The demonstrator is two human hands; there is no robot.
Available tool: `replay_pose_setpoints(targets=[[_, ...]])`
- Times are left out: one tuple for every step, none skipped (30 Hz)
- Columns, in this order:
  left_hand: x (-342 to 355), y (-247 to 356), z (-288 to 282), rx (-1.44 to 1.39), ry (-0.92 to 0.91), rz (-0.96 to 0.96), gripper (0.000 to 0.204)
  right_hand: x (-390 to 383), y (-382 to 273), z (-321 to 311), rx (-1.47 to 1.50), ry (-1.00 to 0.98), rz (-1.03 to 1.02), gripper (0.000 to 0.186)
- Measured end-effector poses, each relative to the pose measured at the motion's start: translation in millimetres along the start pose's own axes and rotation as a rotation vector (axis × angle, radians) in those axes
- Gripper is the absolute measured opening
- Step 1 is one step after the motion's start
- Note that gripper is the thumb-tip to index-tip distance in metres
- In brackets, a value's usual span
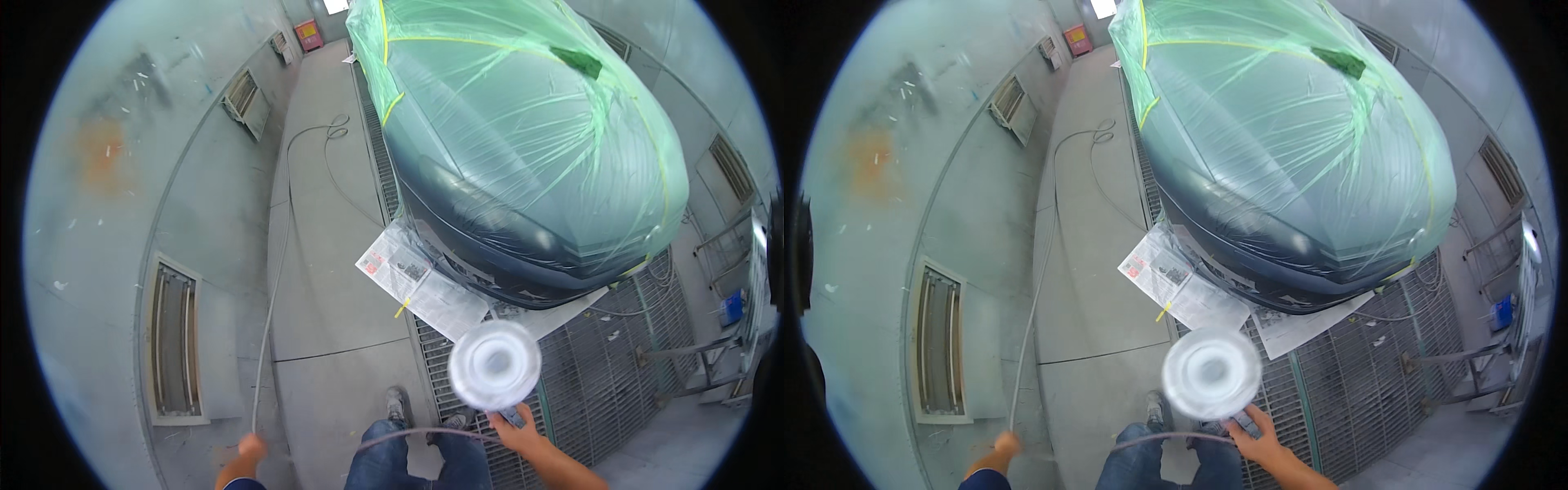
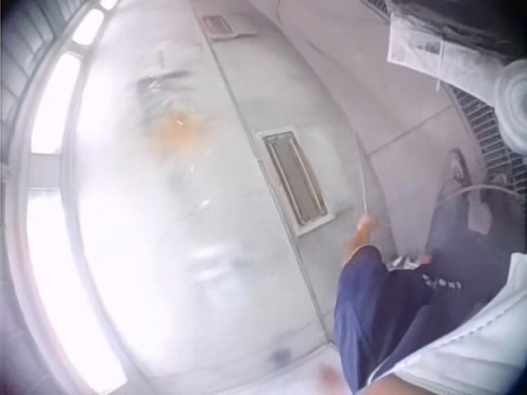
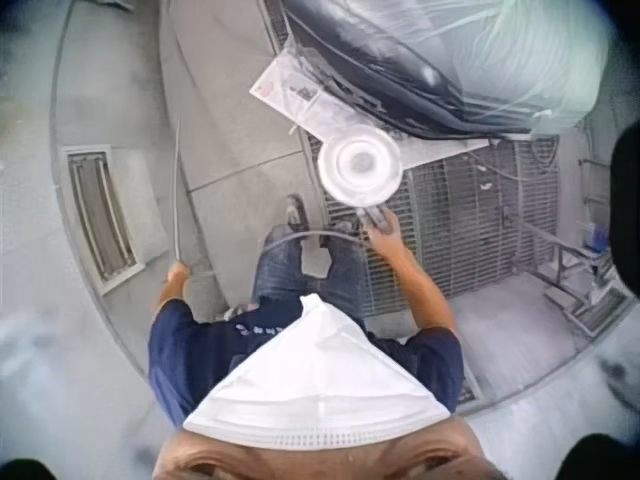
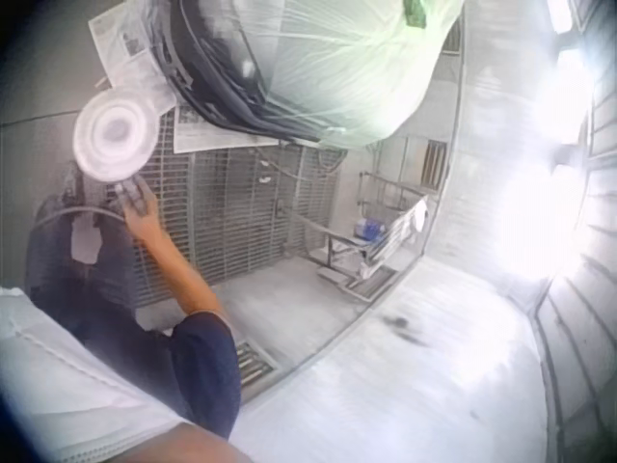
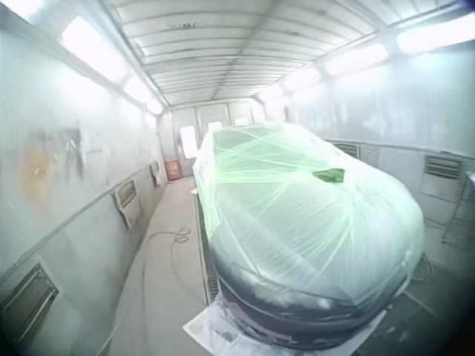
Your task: The person uses a spray gun to apply white paint to a car bumper and a separate white car part. The person first sprays the lower section of a dark-colored car bumper, then moves to a white car part resting on a metal rack to spray its surface.
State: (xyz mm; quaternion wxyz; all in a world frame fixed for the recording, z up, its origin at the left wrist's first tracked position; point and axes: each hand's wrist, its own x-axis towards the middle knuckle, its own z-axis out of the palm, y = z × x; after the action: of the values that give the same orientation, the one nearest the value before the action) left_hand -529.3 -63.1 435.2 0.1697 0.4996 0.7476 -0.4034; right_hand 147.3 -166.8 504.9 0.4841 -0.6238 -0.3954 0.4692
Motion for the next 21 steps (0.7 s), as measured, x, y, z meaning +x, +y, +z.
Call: replay_pose_setpoints(targets=[[-44,-38,43,-0.044,-0.187,-0.133,0.052,-7,-58,6,0.053,0.004,0.169,0.019],[-81,-66,76,0.025,-0.516,-0.1,0.079,-18,-83,7,0.046,0.057,0.154,0.018],[-111,-77,92,0.0,-0.732,-0.078,0.079,-31,-101,9,0.04,0.117,0.143,0.017],[-134,-74,94,-0.059,-0.775,-0.027,0.079,-48,-114,9,0.035,0.184,0.136,0.016],[-150,-66,92,-0.111,-0.808,0.038,0.079,-61,-122,5,-0.002,0.207,-0.009,0.016],[-154,-51,83,-0.131,-0.8,0.103,0.079,-73,-136,0,-0.008,0.258,-0.017,0.018],[-158,-39,78,-0.152,-0.791,0.164,0.079,-85,-147,-1,-0.006,0.304,-0.005,0.02],[-161,-27,73,-0.168,-0.786,0.226,0.08,-101,-155,-4,-0.004,0.354,0.008,0.023],[-155,-8,68,-0.159,-0.779,0.294,0.08,-117,-153,-10,0.02,0.427,0.013,0.024],[-161,-10,69,-0.175,-0.774,0.319,0.08,-130,-152,-8,0.06,0.46,0.015,0.026],[-163,-7,71,-0.18,-0.769,0.354,0.08,-142,-157,-4,0.1,0.532,0.005,0.028],[-164,-8,69,-0.167,-0.766,0.367,0.08,-156,-163,0,0.14,0.607,-0.002,0.03],[-163,-3,69,-0.144,-0.765,0.392,0.08,-169,-158,-1,0.183,0.68,-0.022,0.031],[-158,2,66,-0.118,-0.759,0.414,0.081,-183,-151,-5,0.226,0.753,-0.041,0.032],[-155,6,67,-0.086,-0.761,0.435,0.081,-199,-150,-15,0.229,0.74,-0.041,0.032],[-151,12,66,-0.057,-0.76,0.457,0.081,-212,-150,-18,0.231,0.804,-0.05,0.033],[-150,22,63,-0.018,-0.752,0.475,0.081,-226,-151,-25,0.234,0.869,-0.055,0.033],[-150,33,59,0.019,-0.749,0.492,0.081,-241,-152,-32,0.236,0.937,-0.059,0.033],[-153,43,58,0.048,-0.744,0.501,0.081,-255,-149,-42,0.255,0.968,-0.057,0.033],[-154,60,52,0.085,-0.734,0.524,0.082,-267,-151,-51,0.246,1.007,-0.076,0.033],[-158,77,47,0.121,-0.724,0.546,0.082,-275,-155,-61,0.235,1.049,-0.094,0.034]])
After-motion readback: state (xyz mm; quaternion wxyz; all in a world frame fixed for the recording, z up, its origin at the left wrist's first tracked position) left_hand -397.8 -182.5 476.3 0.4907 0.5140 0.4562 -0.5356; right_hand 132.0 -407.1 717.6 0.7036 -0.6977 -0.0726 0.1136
